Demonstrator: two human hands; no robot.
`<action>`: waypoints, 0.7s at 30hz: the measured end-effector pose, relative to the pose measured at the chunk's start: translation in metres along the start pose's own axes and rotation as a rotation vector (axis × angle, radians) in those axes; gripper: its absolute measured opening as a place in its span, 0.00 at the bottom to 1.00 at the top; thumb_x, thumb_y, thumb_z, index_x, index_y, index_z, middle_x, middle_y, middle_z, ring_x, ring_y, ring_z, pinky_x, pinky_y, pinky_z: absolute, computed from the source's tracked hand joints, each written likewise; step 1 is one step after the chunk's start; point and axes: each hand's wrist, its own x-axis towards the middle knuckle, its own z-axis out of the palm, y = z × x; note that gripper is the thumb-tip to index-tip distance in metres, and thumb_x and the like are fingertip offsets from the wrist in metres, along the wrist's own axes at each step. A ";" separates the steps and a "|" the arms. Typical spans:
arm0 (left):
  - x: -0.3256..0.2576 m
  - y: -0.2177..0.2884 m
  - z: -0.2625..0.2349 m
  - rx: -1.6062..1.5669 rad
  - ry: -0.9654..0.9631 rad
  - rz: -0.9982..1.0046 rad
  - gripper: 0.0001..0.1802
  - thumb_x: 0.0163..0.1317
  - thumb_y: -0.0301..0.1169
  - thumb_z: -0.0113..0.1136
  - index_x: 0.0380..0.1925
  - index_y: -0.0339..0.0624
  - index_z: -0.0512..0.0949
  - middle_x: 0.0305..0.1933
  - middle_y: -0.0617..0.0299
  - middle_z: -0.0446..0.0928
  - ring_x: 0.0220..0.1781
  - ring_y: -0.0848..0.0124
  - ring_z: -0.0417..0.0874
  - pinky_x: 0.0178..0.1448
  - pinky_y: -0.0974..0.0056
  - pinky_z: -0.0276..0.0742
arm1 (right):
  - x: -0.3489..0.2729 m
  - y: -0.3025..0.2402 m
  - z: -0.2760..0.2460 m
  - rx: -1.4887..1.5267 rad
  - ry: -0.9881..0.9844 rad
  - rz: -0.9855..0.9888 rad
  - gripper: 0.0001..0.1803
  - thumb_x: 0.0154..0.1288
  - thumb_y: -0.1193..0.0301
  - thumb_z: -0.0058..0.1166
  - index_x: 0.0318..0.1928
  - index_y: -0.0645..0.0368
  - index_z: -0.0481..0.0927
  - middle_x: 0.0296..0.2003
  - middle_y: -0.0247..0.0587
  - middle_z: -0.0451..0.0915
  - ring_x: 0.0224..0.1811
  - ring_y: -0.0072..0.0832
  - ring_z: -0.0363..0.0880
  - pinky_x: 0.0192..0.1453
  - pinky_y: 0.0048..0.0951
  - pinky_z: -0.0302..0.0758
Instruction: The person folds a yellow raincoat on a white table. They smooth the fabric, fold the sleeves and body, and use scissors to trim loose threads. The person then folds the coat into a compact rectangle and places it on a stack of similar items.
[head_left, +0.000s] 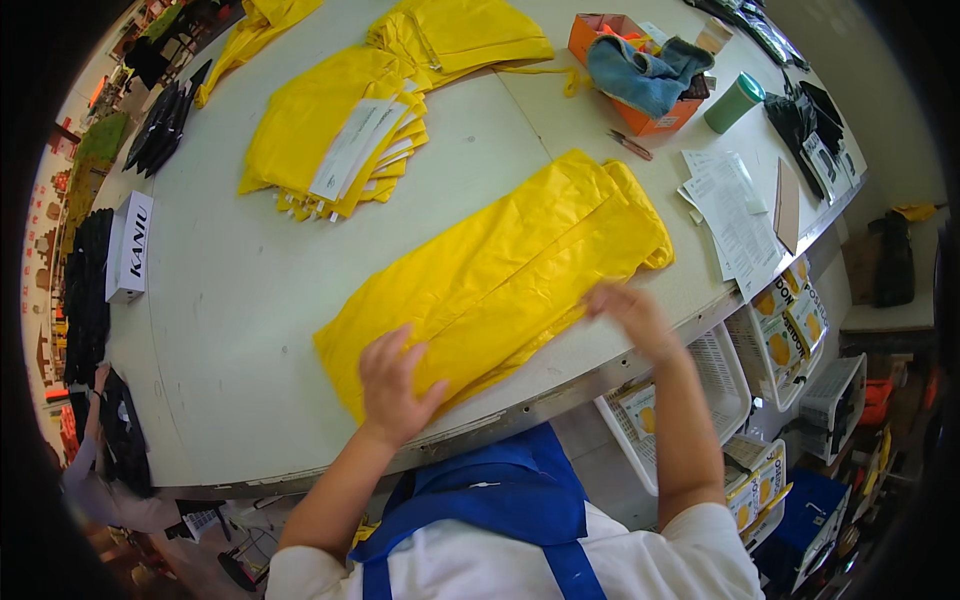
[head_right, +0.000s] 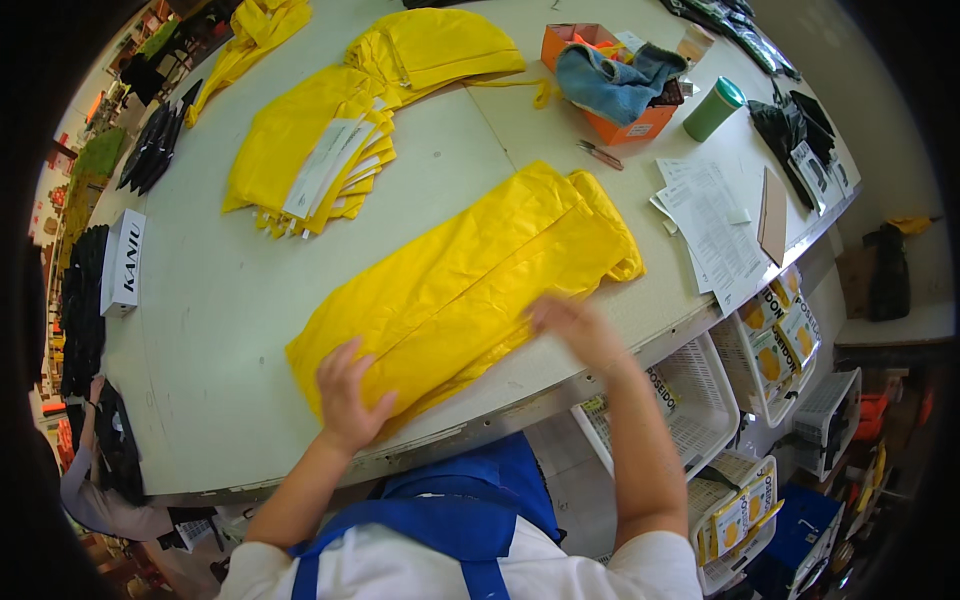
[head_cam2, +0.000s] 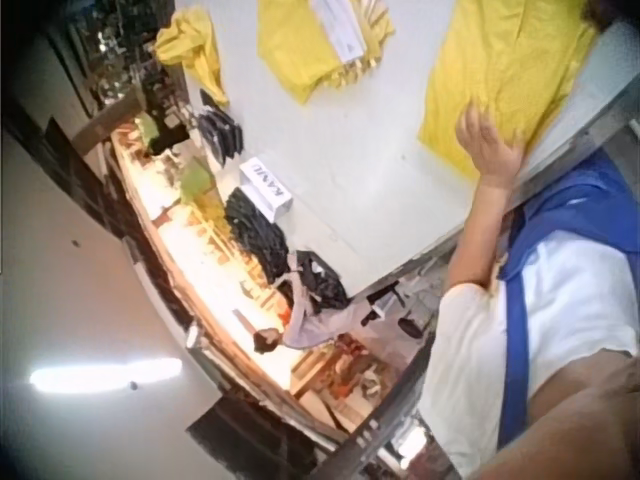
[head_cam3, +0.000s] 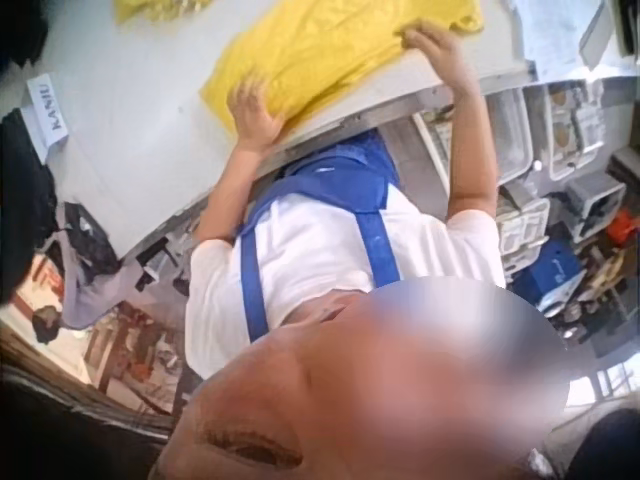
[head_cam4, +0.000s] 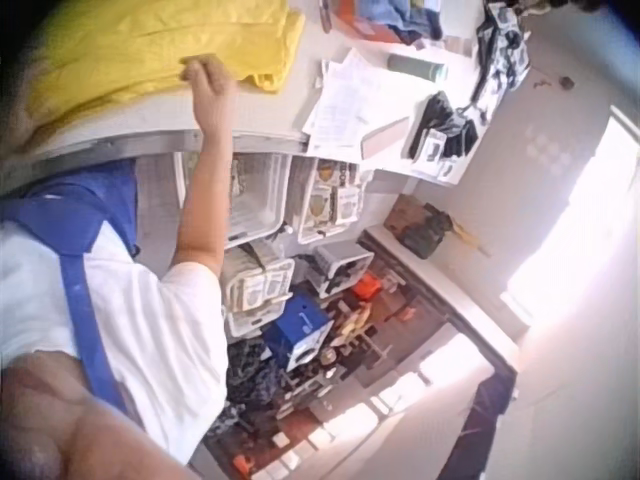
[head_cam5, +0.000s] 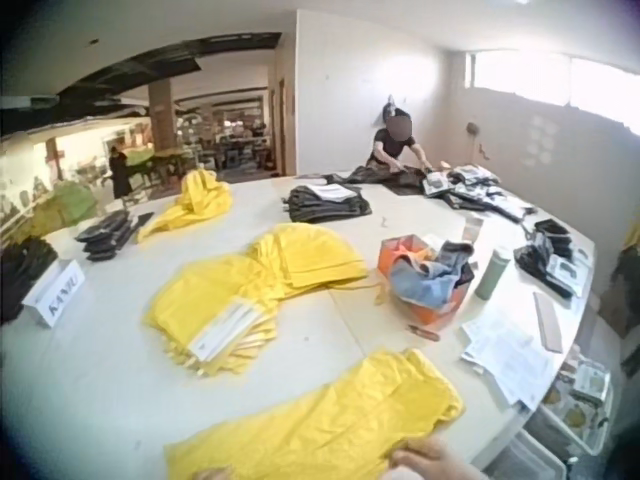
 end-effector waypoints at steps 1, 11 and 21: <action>-0.037 -0.009 -0.013 0.055 0.022 -0.133 0.40 0.45 0.40 0.72 0.58 0.44 0.65 0.67 0.46 0.60 0.67 0.48 0.60 0.67 0.48 0.58 | 0.029 -0.003 -0.034 -0.308 0.275 -0.144 0.14 0.68 0.67 0.52 0.48 0.62 0.78 0.40 0.40 0.81 0.46 0.30 0.78 0.54 0.30 0.72; -0.141 -0.032 0.034 -0.183 0.232 -0.694 0.32 0.50 0.13 0.57 0.58 0.48 0.70 0.62 0.46 0.58 0.61 0.48 0.67 0.63 0.56 0.67 | 0.146 0.008 -0.101 -0.474 0.453 0.391 0.27 0.67 0.54 0.52 0.57 0.62 0.74 0.47 0.44 0.80 0.47 0.32 0.78 0.50 0.30 0.74; -0.160 -0.069 0.018 -0.064 -0.026 -0.657 0.36 0.48 0.14 0.53 0.59 0.58 0.74 0.62 0.48 0.58 0.64 0.48 0.63 0.63 0.54 0.63 | 0.078 0.073 -0.101 -0.785 0.637 0.134 0.14 0.67 0.64 0.48 0.40 0.64 0.77 0.34 0.54 0.80 0.37 0.40 0.78 0.42 0.38 0.72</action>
